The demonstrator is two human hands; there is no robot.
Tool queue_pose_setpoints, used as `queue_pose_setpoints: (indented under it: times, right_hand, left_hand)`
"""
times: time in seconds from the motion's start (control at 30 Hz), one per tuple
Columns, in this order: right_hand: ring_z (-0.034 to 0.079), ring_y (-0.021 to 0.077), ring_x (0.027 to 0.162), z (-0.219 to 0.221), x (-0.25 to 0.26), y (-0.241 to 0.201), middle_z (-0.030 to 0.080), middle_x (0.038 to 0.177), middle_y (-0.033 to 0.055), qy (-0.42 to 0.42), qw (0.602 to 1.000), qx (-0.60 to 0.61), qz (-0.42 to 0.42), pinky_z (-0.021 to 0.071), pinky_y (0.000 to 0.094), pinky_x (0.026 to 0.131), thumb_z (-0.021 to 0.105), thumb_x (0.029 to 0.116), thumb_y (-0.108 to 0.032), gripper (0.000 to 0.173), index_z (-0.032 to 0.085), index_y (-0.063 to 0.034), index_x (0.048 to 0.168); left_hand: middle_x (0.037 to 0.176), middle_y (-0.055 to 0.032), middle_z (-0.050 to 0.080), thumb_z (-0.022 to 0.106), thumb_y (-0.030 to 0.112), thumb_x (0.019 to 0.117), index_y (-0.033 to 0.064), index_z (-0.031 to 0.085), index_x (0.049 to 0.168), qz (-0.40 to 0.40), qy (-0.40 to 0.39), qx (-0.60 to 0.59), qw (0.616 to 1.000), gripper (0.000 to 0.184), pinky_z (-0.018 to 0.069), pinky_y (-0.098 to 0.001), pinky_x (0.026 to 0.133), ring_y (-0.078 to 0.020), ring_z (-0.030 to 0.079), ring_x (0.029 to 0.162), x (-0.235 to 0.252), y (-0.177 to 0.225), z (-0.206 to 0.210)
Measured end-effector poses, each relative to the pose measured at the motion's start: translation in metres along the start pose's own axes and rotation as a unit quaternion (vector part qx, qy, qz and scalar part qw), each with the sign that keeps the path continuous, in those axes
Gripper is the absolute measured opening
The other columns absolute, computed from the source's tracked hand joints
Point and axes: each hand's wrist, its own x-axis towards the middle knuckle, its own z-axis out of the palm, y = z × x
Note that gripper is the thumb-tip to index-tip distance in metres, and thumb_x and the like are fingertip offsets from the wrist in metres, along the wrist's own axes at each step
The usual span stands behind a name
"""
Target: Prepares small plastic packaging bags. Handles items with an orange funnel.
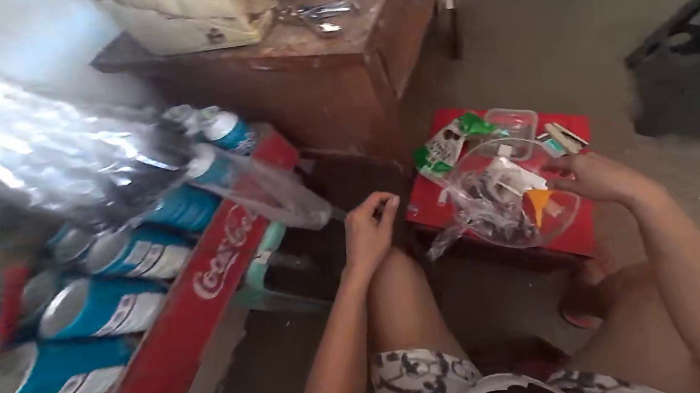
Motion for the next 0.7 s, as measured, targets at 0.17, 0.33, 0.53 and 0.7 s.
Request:
queue_pose_setpoints:
  times: [0.17,0.33,0.53,0.7]
  right_hand:
    - [0.065,0.048,0.112,-0.023,-0.012,0.024,0.069,0.119,0.0267,0.144,0.985,0.034,0.088,0.045,0.0708,0.098,0.062,0.1039,-0.023,0.033,0.067,-0.0036,0.131]
    - [0.067,0.0442,0.11,-0.022,-0.008,0.037,0.07,0.117,0.0232,0.185,0.976,0.057,0.104,0.048,0.0675,0.097,0.062,0.1036,-0.022,0.03,0.068,-0.0047,0.128]
    - [0.068,0.0427,0.106,-0.027,-0.01,0.039,0.072,0.114,0.022,0.175,0.978,0.061,0.094,0.0498,0.0668,0.093,0.063,0.103,-0.022,0.028,0.07,-0.0056,0.125]
    - [0.068,0.0402,0.109,-0.025,-0.015,0.045,0.072,0.117,0.0192,0.173,0.979,0.062,0.092,0.0496,0.0656,0.095,0.062,0.1034,-0.023,0.029,0.07,-0.0068,0.126]
  left_hand:
    - [0.106,-0.0158,0.073,0.06,0.013,0.1022,0.0009,0.074,0.11,0.156,-0.14,0.002,0.978,0.02,0.0553,-0.0464,0.094,-0.0271,0.071,0.1,0.053,0.065,0.085]
    - [0.118,-0.0168,0.07,0.058,0.011,0.1023,0.0055,0.075,0.113,0.205,-0.232,0.106,0.945,0.021,0.0472,-0.0515,0.105,-0.0351,0.062,0.119,0.111,0.075,0.182]
    - [0.128,-0.0183,0.067,0.059,0.023,0.103,0.0048,0.071,0.123,0.155,-0.339,0.227,0.9,0.029,0.0356,-0.0561,0.115,-0.0382,0.054,0.13,0.119,0.091,0.243]
    - [0.123,-0.0209,0.068,0.051,0.035,0.1072,-0.0013,0.072,0.112,0.123,-0.394,0.301,0.86,0.042,0.0342,-0.057,0.114,-0.0386,0.054,0.13,0.119,0.087,0.253]
